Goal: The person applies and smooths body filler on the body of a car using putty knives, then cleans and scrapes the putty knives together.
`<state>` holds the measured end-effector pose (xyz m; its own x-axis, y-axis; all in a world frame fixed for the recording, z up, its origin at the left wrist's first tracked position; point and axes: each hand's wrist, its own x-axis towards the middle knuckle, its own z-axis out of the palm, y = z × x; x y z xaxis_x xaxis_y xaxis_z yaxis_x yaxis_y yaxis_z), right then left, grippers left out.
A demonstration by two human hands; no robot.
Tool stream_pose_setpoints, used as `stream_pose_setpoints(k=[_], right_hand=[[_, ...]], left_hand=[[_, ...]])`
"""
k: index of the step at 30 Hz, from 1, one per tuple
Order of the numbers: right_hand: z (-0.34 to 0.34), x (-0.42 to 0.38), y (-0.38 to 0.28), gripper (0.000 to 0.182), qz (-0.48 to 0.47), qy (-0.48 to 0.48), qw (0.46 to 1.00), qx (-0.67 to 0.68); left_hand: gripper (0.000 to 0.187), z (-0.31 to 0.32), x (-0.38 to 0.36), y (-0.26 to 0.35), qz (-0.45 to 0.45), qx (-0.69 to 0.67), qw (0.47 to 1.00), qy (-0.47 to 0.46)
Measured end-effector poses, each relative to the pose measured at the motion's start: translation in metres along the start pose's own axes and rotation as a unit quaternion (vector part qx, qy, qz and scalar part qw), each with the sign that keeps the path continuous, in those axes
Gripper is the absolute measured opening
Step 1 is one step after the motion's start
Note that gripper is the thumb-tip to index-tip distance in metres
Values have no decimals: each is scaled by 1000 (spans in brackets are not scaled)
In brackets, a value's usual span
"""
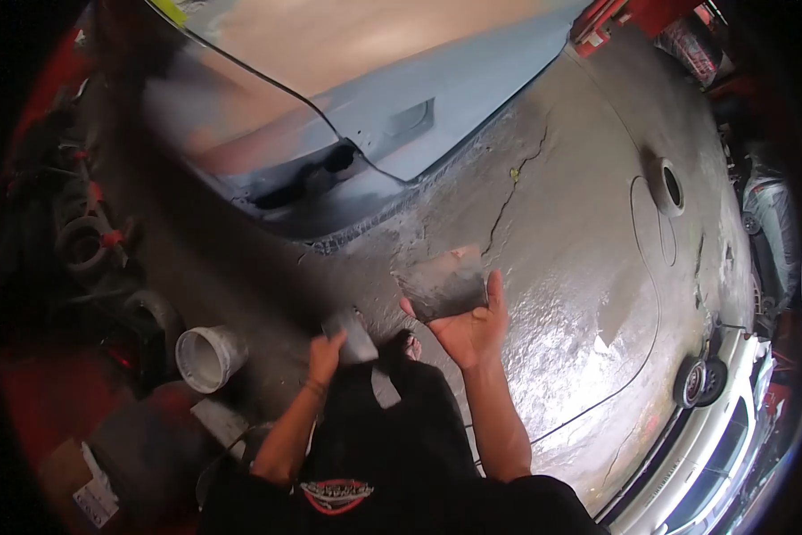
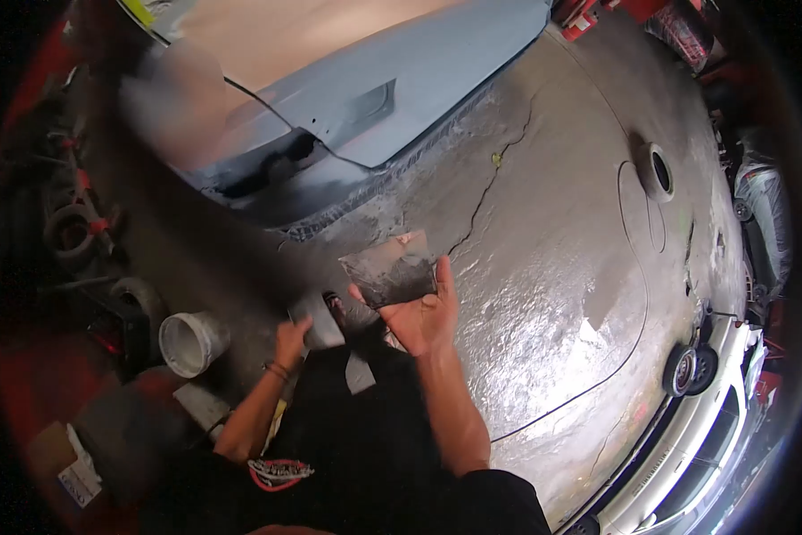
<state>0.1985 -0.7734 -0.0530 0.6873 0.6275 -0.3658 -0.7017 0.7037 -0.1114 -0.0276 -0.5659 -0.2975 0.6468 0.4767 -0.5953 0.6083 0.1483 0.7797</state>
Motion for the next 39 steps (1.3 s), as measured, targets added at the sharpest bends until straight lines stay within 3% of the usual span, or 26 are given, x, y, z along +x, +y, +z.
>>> stream_pose_setpoints(k=[1, 2, 3, 4, 5, 8, 10, 12, 16, 18, 19, 20, 22, 24, 26, 28, 32, 35, 37, 39], right_hand=[[1, 14, 0, 61, -9, 10, 1000, 3], [0, 28, 1, 61, -18, 22, 1000, 8], [2, 44, 1, 64, -32, 28, 999, -5], [2, 59, -2, 65, -44, 19, 999, -5], [1, 73, -5, 66, -56, 8, 998, -7], [-15, 107, -11, 72, -52, -22, 998, -3], [-31, 123, -9, 72, -50, -40, 998, -11], [-61, 125, 2, 69, -53, 16, 998, -24], [-83, 128, 9, 64, -23, 30, 994, -103], [-63, 144, 7, 60, -137, -17, 969, -207], [-54, 157, 1, 60, -241, -63, 890, -382], [-42, 174, -2, 60, -341, -119, 767, -531], [-9, 210, -8, 60, -555, -173, 427, -692], [33, 229, -6, 58, -642, -180, 265, -697], [46, 256, -9, 52, -680, -187, 185, -685], [23, 261, -8, 50, -656, -171, 140, -722], [24, 220, -22, 50, -549, -166, 164, -803], [58, 220, -25, 48, -613, -176, 235, -734], [65, 226, -21, 48, -633, -167, 230, -720], [59, 235, -15, 47, -632, -172, 192, -730]], left_hand=[[58, 6, 2, -46, 4, 99, 995, -7], [74, 11, 11, -117, -51, 198, 978, -35], [81, 20, -8, -106, -65, 247, 966, -45], [77, 28, -10, -129, -100, 265, 955, -85], [69, 34, -21, -115, -111, 215, 961, -133], [59, 62, -7, -198, 71, 376, 919, -97], [58, 63, 6, -180, -20, 407, 892, -195], [55, 71, 12, -198, -63, 417, 885, -198], [54, 88, 2, -199, -3, 409, 910, -68], [49, 91, 2, -183, 3, 424, 904, -52], [49, 93, 3, -183, 3, 424, 905, -41], [50, 94, 5, -183, -3, 420, 907, -36], [51, 97, 6, -182, -16, 412, 911, -27], [53, 94, 11, -177, -25, 424, 904, -58], [53, 95, 13, -176, -27, 435, 898, -64], [52, 95, 11, -180, -13, 442, 895, -54], [53, 95, 15, -189, 3, 459, 887, -46], [55, 98, 16, -184, -3, 461, 886, -46], [55, 99, 17, -182, -6, 464, 884, -50], [56, 100, 17, -183, -10, 468, 882, -56]])
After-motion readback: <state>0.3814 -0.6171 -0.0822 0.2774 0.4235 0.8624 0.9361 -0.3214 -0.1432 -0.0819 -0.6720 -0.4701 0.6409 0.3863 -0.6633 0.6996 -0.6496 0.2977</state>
